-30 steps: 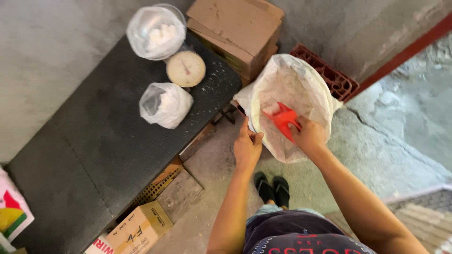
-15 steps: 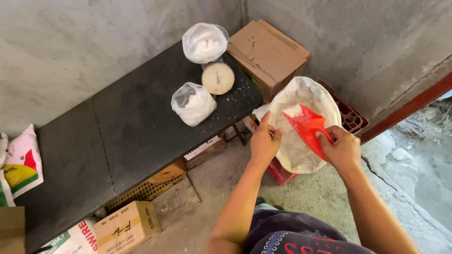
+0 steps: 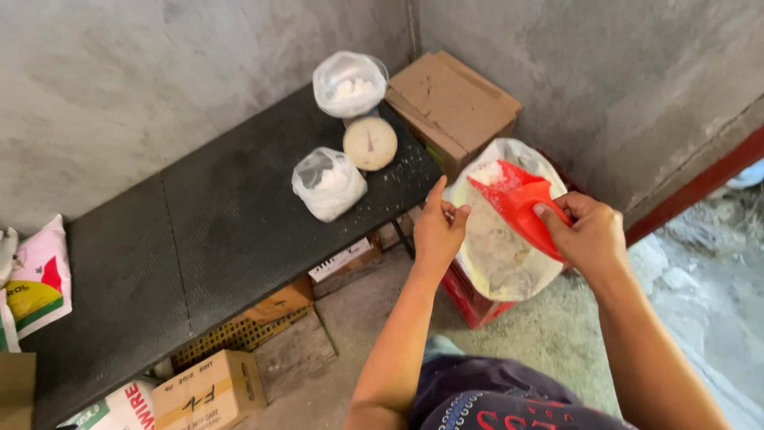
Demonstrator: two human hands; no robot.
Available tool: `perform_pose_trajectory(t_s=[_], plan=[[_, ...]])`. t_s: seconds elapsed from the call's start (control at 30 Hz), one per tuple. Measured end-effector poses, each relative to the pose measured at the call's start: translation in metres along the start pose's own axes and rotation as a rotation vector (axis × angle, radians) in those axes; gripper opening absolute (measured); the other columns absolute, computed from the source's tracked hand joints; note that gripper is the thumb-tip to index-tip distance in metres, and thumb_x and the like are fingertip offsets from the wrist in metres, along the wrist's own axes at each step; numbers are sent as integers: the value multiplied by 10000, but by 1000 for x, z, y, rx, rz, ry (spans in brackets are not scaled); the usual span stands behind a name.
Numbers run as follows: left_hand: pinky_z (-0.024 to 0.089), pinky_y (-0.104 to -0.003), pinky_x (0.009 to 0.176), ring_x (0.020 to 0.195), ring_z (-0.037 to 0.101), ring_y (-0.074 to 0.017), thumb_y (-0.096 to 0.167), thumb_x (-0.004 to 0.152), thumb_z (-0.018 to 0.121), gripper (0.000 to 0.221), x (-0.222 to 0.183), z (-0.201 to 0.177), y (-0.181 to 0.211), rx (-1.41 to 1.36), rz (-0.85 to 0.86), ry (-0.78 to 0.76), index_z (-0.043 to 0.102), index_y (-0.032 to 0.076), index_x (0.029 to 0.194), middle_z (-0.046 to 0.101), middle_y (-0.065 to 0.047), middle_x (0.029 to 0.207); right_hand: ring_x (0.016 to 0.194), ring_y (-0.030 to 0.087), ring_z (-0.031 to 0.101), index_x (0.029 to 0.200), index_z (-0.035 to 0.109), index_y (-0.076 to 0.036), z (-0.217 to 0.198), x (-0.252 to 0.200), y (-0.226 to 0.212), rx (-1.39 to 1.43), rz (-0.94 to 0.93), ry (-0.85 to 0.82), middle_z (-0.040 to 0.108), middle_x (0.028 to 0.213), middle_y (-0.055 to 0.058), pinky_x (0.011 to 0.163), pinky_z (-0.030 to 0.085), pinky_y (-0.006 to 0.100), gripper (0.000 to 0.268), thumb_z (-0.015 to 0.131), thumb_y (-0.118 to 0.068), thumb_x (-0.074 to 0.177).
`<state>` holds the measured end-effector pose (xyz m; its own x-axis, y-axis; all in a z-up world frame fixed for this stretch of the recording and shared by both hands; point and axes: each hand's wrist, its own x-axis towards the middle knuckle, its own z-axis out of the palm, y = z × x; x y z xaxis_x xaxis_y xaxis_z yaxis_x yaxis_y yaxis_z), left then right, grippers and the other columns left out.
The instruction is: Weighing portions of white powder from a large bag and sealing them in smaller plastic bags.
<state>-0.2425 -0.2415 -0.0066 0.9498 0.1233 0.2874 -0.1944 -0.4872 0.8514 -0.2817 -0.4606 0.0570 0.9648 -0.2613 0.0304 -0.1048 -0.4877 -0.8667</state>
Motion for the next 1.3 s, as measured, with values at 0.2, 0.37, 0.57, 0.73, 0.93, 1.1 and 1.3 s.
perform_pose_trajectory(t_s=[0.2,0.37,0.57,0.73,0.93,1.1,1.3], plan=[[543,-346,644,647,654,-219,207,882,773,704,14,-21,8,-5,-46,75,481,78,1509,687,-68,782,521,157,591,968,760,-34,12,32,0,-134,-192,60,660,626,130,539,485,339,291,793,-315,901],[556,-351,653,664,681,-218,175,886,759,673,34,-43,-15,-4,44,161,494,61,1494,694,-68,787,548,178,554,961,748,-27,26,60,-24,-175,-316,-4,651,652,128,553,476,357,299,789,-320,922],[545,-361,674,694,689,-224,154,906,744,641,105,-112,-34,123,108,285,497,81,1493,706,-61,786,556,174,596,983,755,-44,64,124,-95,-143,-455,-43,660,661,128,577,498,345,312,793,-344,907],[548,-374,674,685,678,-227,165,904,761,611,160,-154,-64,143,42,326,542,105,1471,685,-65,807,623,286,652,1033,771,-50,120,187,-130,-255,-572,-35,677,752,177,638,520,393,335,805,-372,946],[574,-368,847,938,696,-247,148,842,798,541,231,-176,-122,202,79,310,659,153,1365,645,-105,1198,848,368,726,1034,801,-106,204,266,-183,-410,-667,-48,754,902,158,757,574,466,392,787,-469,885],[462,-424,1094,1344,495,-382,217,826,806,562,287,-171,-167,353,30,155,667,197,1370,439,-216,1557,856,361,724,1043,804,-167,266,323,-203,-696,-950,-49,743,920,158,710,582,476,364,776,-435,798],[410,-482,1088,1415,404,-398,312,833,795,662,317,-160,-191,424,-94,-64,574,129,1430,372,-236,1577,912,369,725,948,801,-114,312,335,-232,-1037,-939,-266,753,919,158,798,588,468,308,748,-400,848]])
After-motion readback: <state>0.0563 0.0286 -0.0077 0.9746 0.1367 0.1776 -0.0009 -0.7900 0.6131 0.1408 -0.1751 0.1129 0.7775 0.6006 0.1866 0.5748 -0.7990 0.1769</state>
